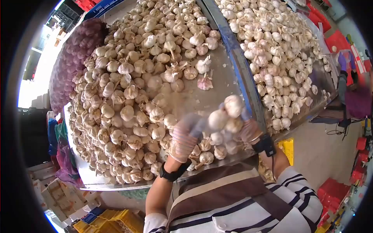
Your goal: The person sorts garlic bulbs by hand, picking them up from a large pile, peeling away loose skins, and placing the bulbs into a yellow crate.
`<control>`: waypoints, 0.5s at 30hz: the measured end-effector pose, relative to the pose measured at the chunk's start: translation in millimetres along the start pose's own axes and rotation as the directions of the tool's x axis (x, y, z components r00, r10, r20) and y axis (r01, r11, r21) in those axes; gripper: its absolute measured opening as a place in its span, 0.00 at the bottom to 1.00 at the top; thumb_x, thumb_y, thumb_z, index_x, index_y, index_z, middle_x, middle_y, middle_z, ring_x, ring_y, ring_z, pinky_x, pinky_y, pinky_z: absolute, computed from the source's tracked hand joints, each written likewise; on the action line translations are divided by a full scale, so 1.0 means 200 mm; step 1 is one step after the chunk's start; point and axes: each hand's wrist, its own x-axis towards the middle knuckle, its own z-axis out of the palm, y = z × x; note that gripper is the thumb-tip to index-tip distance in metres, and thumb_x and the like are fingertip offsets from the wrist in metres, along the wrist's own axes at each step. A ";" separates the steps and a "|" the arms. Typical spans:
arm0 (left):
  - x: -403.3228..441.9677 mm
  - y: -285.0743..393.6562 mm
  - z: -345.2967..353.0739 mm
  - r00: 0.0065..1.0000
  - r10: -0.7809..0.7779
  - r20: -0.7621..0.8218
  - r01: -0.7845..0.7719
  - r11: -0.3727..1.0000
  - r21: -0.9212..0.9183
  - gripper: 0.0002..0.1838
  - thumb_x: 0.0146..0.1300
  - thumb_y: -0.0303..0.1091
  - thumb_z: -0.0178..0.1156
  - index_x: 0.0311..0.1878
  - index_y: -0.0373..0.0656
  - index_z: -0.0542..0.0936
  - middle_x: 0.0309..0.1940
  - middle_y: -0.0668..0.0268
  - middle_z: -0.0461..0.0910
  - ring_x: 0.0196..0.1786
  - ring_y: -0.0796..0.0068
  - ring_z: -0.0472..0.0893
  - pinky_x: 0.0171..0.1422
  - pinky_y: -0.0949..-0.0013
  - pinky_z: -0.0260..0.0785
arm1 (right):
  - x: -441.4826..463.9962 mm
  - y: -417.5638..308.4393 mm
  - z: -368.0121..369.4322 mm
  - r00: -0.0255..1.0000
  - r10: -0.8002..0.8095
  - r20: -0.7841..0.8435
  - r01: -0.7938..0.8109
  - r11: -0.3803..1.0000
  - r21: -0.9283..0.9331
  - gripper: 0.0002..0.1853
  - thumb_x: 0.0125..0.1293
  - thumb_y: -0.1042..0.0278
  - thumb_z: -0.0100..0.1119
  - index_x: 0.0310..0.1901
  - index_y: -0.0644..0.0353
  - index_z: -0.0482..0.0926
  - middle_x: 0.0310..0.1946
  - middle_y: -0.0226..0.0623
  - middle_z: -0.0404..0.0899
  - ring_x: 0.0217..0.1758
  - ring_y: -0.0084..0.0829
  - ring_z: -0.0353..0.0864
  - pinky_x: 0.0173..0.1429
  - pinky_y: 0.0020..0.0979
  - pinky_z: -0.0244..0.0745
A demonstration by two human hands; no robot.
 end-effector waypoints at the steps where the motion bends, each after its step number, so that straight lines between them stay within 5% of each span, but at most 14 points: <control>1: 0.04 -0.02 -0.01 1.000 -0.004 0.000 0.004 1.000 -0.002 0.08 0.66 0.36 0.58 0.37 0.42 0.77 0.22 0.69 0.74 0.22 0.81 0.73 0.25 0.77 0.64 | 0.00 -0.08 0.00 0.995 -0.097 0.008 0.097 0.990 -0.102 0.38 0.59 0.46 0.64 0.64 0.59 0.62 0.60 0.46 0.69 0.60 0.40 0.74 0.47 0.43 0.85; 3: 0.13 -0.09 -0.01 0.919 0.371 0.130 -0.382 0.766 0.516 0.09 0.62 0.36 0.62 0.38 0.40 0.76 0.32 0.60 0.77 0.29 0.69 0.78 0.32 0.69 0.70 | -0.01 -0.33 -0.10 0.959 -0.249 -0.137 0.191 0.921 -0.339 0.45 0.58 0.33 0.56 0.68 0.56 0.56 0.64 0.42 0.65 0.66 0.42 0.67 0.68 0.44 0.67; 4: 0.14 -0.06 0.00 0.978 0.144 0.148 -0.206 0.735 0.646 0.12 0.59 0.32 0.63 0.45 0.42 0.76 0.46 0.53 0.74 0.40 0.55 0.79 0.44 0.61 0.72 | 0.02 -0.47 -0.10 0.959 -0.283 -0.031 0.283 0.959 -0.002 0.44 0.59 0.34 0.56 0.68 0.56 0.56 0.62 0.45 0.66 0.65 0.43 0.67 0.66 0.43 0.70; 5: 0.16 -0.10 0.01 0.978 0.144 0.150 -0.207 0.736 0.645 0.12 0.59 0.32 0.63 0.45 0.42 0.76 0.46 0.53 0.74 0.40 0.55 0.79 0.44 0.61 0.72 | 0.04 -0.56 -0.08 0.935 -0.350 0.059 0.310 0.887 0.342 0.43 0.60 0.35 0.56 0.68 0.57 0.55 0.61 0.47 0.67 0.64 0.44 0.68 0.64 0.43 0.73; 6: 0.20 -0.19 0.02 0.973 0.048 0.225 -0.203 0.640 0.741 0.13 0.59 0.31 0.61 0.47 0.44 0.75 0.48 0.52 0.73 0.42 0.53 0.79 0.46 0.58 0.72 | 0.05 -0.57 -0.08 0.934 -0.353 0.058 0.314 0.887 0.340 0.43 0.60 0.35 0.56 0.68 0.57 0.55 0.61 0.47 0.67 0.64 0.44 0.68 0.64 0.43 0.73; 8: 0.29 -0.23 0.05 0.926 -0.216 0.310 -0.171 0.490 0.855 0.16 0.61 0.31 0.56 0.53 0.48 0.72 0.54 0.49 0.68 0.48 0.46 0.77 0.50 0.54 0.70 | 0.09 -0.58 -0.11 0.916 -0.383 -0.122 0.399 0.904 0.153 0.42 0.61 0.43 0.60 0.68 0.59 0.56 0.59 0.49 0.68 0.62 0.42 0.70 0.59 0.40 0.77; 9: 0.32 -0.24 0.07 0.926 -0.217 0.310 -0.170 0.494 0.853 0.16 0.61 0.31 0.56 0.53 0.48 0.72 0.54 0.49 0.68 0.48 0.46 0.77 0.50 0.54 0.70 | 0.12 -0.55 -0.23 0.932 -0.255 -0.259 0.177 0.941 -0.288 0.38 0.60 0.53 0.64 0.67 0.58 0.58 0.55 0.45 0.72 0.57 0.39 0.74 0.56 0.38 0.78; 10: 0.34 -0.26 0.08 0.932 -0.226 0.282 -0.145 0.481 0.865 0.16 0.61 0.37 0.55 0.52 0.46 0.73 0.54 0.49 0.69 0.49 0.44 0.77 0.53 0.53 0.71 | 0.13 -0.45 -0.21 0.960 -0.172 -0.220 0.020 0.829 -0.559 0.32 0.57 0.61 0.65 0.63 0.57 0.67 0.50 0.39 0.76 0.53 0.36 0.77 0.57 0.36 0.76; 11: 0.36 -0.29 0.09 0.938 -0.235 0.253 -0.120 0.466 0.876 0.19 0.60 0.43 0.55 0.51 0.44 0.74 0.54 0.48 0.69 0.50 0.42 0.77 0.55 0.51 0.71 | 0.14 -0.36 -0.22 0.988 -0.086 -0.132 -0.081 0.442 -0.893 0.27 0.57 0.58 0.65 0.57 0.57 0.72 0.49 0.39 0.77 0.51 0.38 0.78 0.56 0.38 0.75; 12: 0.39 -0.39 0.07 0.948 -0.149 0.282 -0.176 0.496 0.851 0.18 0.59 0.40 0.56 0.50 0.43 0.74 0.49 0.46 0.73 0.48 0.45 0.79 0.51 0.50 0.71 | 0.14 -0.27 -0.22 0.995 0.036 -0.094 -0.091 -0.067 -0.994 0.24 0.56 0.55 0.66 0.52 0.57 0.76 0.48 0.40 0.78 0.50 0.40 0.79 0.55 0.39 0.74; 13: 0.39 -0.39 0.06 0.947 -0.152 0.282 -0.174 0.496 0.851 0.18 0.59 0.40 0.56 0.50 0.43 0.74 0.49 0.46 0.73 0.48 0.45 0.79 0.51 0.50 0.71 | 0.15 -0.21 -0.16 0.987 0.074 -0.141 -0.093 -0.450 -0.888 0.24 0.53 0.55 0.66 0.51 0.56 0.77 0.47 0.43 0.77 0.47 0.42 0.79 0.54 0.35 0.74; 14: 0.39 -0.37 0.04 0.951 -0.048 0.306 -0.210 0.627 0.750 0.16 0.60 0.36 0.56 0.50 0.43 0.73 0.43 0.49 0.74 0.44 0.49 0.78 0.48 0.55 0.71 | 0.16 -0.13 -0.17 0.978 0.080 -0.194 -0.103 -0.621 -0.777 0.22 0.53 0.55 0.65 0.47 0.58 0.78 0.42 0.44 0.78 0.43 0.44 0.78 0.52 0.34 0.74; 15: 0.38 -0.34 0.04 0.948 0.057 0.314 -0.252 0.736 0.628 0.13 0.61 0.32 0.56 0.50 0.43 0.73 0.36 0.51 0.75 0.40 0.53 0.77 0.45 0.59 0.71 | 0.17 -0.12 -0.23 0.977 0.078 -0.197 -0.107 -0.618 -0.779 0.22 0.53 0.55 0.65 0.47 0.58 0.78 0.42 0.44 0.78 0.43 0.44 0.78 0.52 0.34 0.74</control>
